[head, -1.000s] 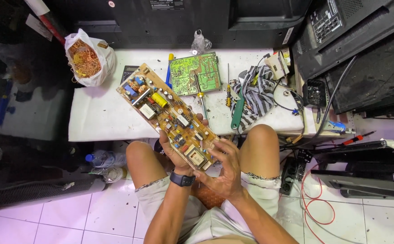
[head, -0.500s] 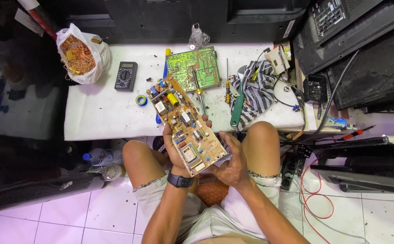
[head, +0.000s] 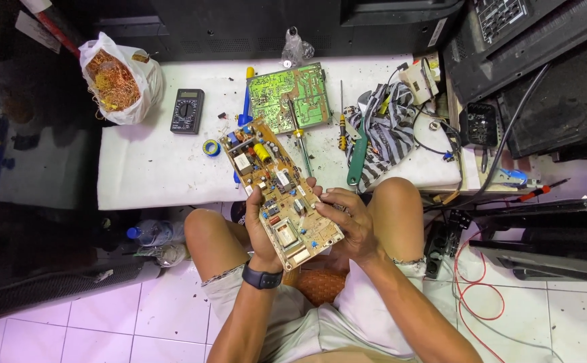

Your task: The person is desoldering components from a green circuit board using a soldering iron and a desoldering pump on a repair bench.

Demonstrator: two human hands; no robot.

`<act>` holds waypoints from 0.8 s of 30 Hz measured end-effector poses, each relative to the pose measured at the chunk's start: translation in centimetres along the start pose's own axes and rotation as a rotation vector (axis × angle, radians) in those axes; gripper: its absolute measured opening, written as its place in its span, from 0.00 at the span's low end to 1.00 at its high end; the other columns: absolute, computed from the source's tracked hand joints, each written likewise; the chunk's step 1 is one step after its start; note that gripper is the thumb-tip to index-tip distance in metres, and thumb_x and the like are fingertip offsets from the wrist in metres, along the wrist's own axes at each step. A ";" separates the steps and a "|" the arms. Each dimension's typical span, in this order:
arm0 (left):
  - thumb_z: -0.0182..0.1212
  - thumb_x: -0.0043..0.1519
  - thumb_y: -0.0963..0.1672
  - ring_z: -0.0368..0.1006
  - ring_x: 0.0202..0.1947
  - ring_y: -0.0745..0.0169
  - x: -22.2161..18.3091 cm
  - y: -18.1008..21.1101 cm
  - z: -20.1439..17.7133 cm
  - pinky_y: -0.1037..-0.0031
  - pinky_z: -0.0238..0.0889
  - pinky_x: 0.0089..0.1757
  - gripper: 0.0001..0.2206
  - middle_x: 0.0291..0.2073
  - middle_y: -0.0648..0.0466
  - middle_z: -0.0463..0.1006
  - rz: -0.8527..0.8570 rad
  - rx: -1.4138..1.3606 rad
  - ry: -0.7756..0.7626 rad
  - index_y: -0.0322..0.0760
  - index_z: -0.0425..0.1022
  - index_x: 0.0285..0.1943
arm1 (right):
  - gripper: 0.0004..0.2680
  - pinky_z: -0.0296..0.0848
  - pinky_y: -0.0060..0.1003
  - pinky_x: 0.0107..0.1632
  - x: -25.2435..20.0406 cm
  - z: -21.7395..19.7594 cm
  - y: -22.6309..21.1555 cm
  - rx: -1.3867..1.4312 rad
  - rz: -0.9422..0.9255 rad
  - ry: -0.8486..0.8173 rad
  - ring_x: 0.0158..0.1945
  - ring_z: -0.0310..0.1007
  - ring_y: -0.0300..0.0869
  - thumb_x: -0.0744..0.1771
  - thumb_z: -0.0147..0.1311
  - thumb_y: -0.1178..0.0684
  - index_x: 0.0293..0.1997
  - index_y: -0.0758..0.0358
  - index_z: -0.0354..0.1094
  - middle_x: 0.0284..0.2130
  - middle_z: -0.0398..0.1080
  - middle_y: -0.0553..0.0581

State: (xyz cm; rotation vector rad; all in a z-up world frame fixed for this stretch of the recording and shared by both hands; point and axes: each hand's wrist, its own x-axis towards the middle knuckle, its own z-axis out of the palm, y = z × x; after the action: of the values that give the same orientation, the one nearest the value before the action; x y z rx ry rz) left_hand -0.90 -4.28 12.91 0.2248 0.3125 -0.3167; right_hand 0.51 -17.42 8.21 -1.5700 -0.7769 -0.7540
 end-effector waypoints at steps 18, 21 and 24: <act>0.50 0.53 0.49 0.73 0.32 0.46 -2.0 2.8 0.7 0.55 0.65 0.41 0.22 0.37 0.38 0.73 0.017 0.162 0.220 0.24 0.66 0.46 | 0.12 0.66 0.50 0.48 2.1 0.8 -0.2 -0.043 -0.161 -0.010 0.44 0.66 0.59 0.58 0.58 0.47 0.39 0.61 0.71 0.40 0.67 0.65; 0.50 0.54 0.50 0.73 0.31 0.47 -2.7 2.2 1.7 0.57 0.67 0.38 0.20 0.37 0.39 0.74 0.043 0.115 0.261 0.26 0.67 0.43 | 0.11 0.70 0.52 0.42 3.9 1.1 -0.9 0.119 -0.152 -0.058 0.39 0.70 0.62 0.58 0.59 0.51 0.37 0.68 0.69 0.36 0.69 0.69; 0.41 0.56 0.58 0.73 0.23 0.56 -3.9 2.0 3.0 0.68 0.69 0.32 0.31 0.32 0.42 0.75 0.076 0.288 0.042 0.24 0.67 0.44 | 0.09 0.74 0.42 0.33 5.5 1.7 -2.4 0.149 -0.093 -0.023 0.30 0.74 0.54 0.62 0.52 0.51 0.34 0.70 0.68 0.31 0.72 0.65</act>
State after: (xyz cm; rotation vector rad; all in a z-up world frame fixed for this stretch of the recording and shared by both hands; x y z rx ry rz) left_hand -2.94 -2.21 17.27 0.5257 0.2980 -0.2809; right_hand 1.74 -15.06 13.88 -1.4182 -0.9075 -0.7293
